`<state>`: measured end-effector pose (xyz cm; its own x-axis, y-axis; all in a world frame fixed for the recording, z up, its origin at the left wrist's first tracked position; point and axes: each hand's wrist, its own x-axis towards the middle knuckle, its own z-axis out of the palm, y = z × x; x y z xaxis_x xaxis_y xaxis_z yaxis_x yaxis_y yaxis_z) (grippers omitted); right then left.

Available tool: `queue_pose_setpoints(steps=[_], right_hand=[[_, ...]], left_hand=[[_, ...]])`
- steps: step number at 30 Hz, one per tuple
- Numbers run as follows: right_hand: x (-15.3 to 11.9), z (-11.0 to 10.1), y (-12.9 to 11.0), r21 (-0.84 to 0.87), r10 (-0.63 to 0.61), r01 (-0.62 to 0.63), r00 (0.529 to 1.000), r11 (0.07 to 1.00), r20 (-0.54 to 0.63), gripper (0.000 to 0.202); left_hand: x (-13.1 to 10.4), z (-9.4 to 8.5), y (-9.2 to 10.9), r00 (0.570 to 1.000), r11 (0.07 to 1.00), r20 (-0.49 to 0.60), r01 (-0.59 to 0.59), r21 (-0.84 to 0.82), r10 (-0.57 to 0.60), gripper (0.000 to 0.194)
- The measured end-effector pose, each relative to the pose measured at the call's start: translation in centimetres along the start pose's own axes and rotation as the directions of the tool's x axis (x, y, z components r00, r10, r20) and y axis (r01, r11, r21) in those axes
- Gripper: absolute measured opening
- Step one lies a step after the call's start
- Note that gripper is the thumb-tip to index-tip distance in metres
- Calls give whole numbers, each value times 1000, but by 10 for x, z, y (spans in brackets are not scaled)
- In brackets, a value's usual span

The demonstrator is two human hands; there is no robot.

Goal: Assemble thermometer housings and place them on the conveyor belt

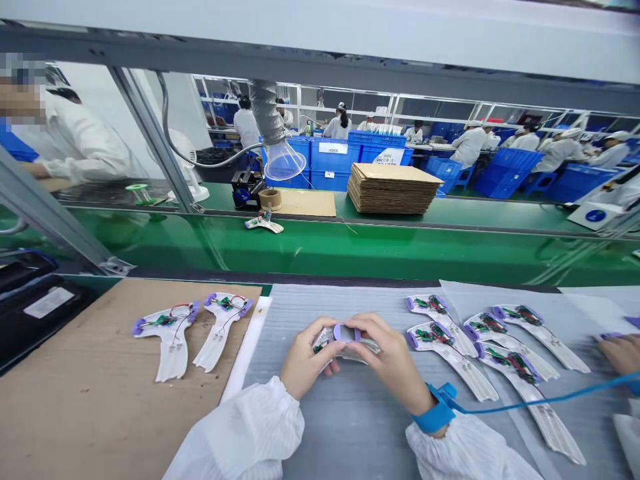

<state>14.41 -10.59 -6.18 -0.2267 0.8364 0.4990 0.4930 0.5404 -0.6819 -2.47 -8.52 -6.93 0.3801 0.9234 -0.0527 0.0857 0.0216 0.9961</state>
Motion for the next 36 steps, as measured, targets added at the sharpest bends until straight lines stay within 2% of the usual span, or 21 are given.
queue_pose_setpoints(steps=[7, 12, 19, 24, 28, 32, 36], right_hand=[[-2, 1, 2, 37, -2, 4, 998, 999, -67, 15], [-2, 2, 3, 63, 15, -11, 998, 998, -65, 23], [-4, 1, 6, 61, -15, 18, 998, 998, -63, 17], [1, -7, 3, 180, 44, -36, 998, 983, -43, 2], [4, -8, 3, 234, 105, -88, 993, 968, -57, 4], [5, -10, 1, 192, 100, -100, 995, 976, 10, 7], [5, -10, -2, 61, 58, -61, 997, 996, 42, 10]], left_hand=[[-1, 3, -1, 1000, 1000, -26, -5, 23, 6, 24], [-2, 2, 2, 999, 998, -38, -24, 52, 26, 24], [-3, 2, 4, 998, 997, -38, -42, 72, 44, 23], [-5, 3, 3, 995, 989, -32, -86, 117, 90, 23], [-8, 5, 5, 987, 968, -8, -157, 196, 162, 24], [-9, 5, 8, 972, 935, 21, -230, 270, 233, 23], [-9, 5, 8, 957, 886, 33, -281, 368, 289, 23]])
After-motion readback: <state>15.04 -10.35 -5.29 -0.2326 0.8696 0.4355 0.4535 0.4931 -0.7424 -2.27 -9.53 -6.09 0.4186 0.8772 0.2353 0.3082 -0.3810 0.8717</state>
